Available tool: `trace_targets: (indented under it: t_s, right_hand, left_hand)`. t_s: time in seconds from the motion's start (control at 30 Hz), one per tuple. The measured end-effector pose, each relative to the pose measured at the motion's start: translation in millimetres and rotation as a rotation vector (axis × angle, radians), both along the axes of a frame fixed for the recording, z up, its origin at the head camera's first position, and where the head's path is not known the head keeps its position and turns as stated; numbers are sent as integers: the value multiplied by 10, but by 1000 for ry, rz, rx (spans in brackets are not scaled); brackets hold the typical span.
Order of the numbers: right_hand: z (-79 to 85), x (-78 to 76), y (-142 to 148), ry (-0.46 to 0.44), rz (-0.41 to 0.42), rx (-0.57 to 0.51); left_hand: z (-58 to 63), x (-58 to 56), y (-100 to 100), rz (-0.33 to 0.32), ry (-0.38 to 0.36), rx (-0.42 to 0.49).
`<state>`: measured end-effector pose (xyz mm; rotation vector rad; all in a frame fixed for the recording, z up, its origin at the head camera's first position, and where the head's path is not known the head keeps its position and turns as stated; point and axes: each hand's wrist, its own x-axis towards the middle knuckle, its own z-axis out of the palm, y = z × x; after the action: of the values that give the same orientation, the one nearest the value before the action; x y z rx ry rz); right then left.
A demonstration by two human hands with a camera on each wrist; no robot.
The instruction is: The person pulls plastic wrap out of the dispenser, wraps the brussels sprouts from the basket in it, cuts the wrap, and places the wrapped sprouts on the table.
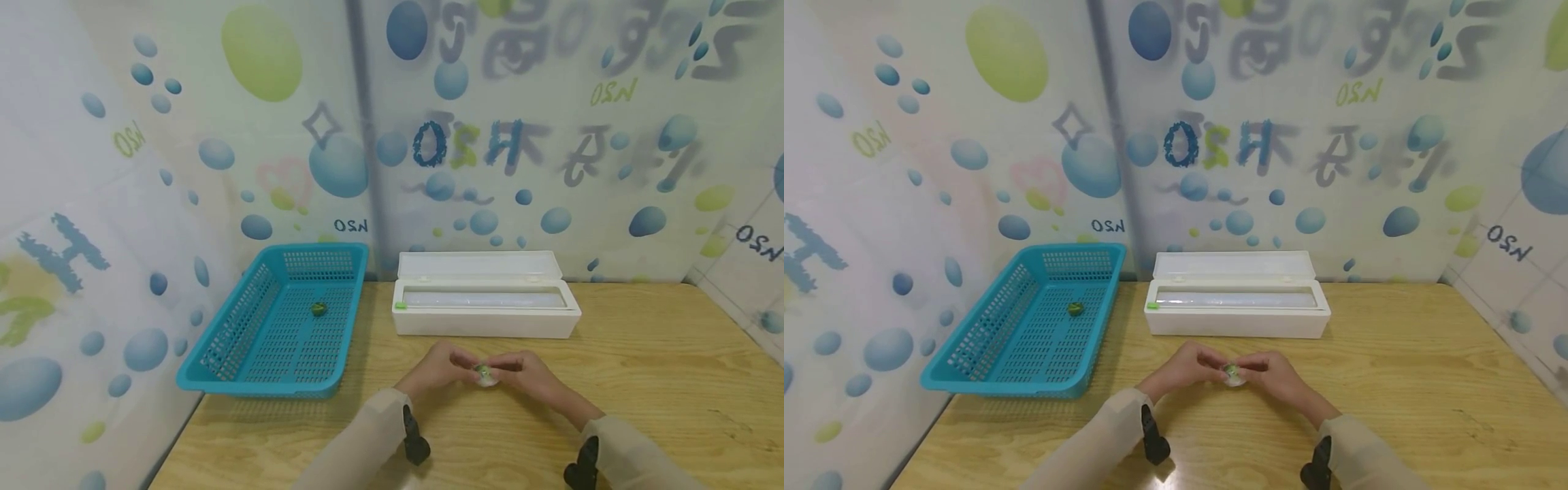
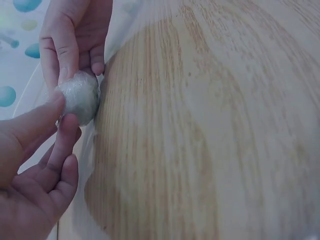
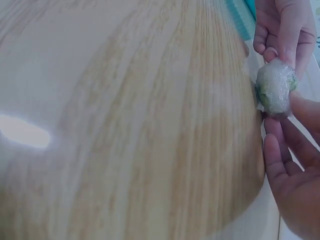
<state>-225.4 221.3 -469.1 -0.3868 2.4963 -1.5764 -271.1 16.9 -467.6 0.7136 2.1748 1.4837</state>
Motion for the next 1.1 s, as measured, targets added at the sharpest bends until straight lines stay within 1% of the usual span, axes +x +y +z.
trace_targets:
  t_s: [0.1, 0.2, 0.43, 0.67, 0.8, 0.9, 0.97, 1.1]
  right_hand:
    - [10, 8, -3, 7, -21, 13]
    - [21, 12, -5, 15, -29, 21]
    - [33, 18, 7, 48, 2, 14]
    - [-2, 16, 37, 96, 26, -6]
    - [-43, 3, 44, 104, 19, -7]
    - [-55, -13, 42, 82, 7, -5]
    - [-55, -26, 48, 73, 11, 4]
    - [-48, -42, 61, 64, 26, 5]
  left_hand:
    - [-6, 1, 15, 10, 6, 7]
    - [-12, 0, 18, 7, 17, 6]
    - [-12, -15, 30, -15, 53, -24]
    - [-7, 0, 59, 20, 91, -81]
    - [-8, 33, 75, 53, 102, -63]
    - [1, 49, 72, 68, 119, -46]
    - [13, 53, 64, 63, 129, -44]
    - [22, 37, 50, 22, 127, -48]
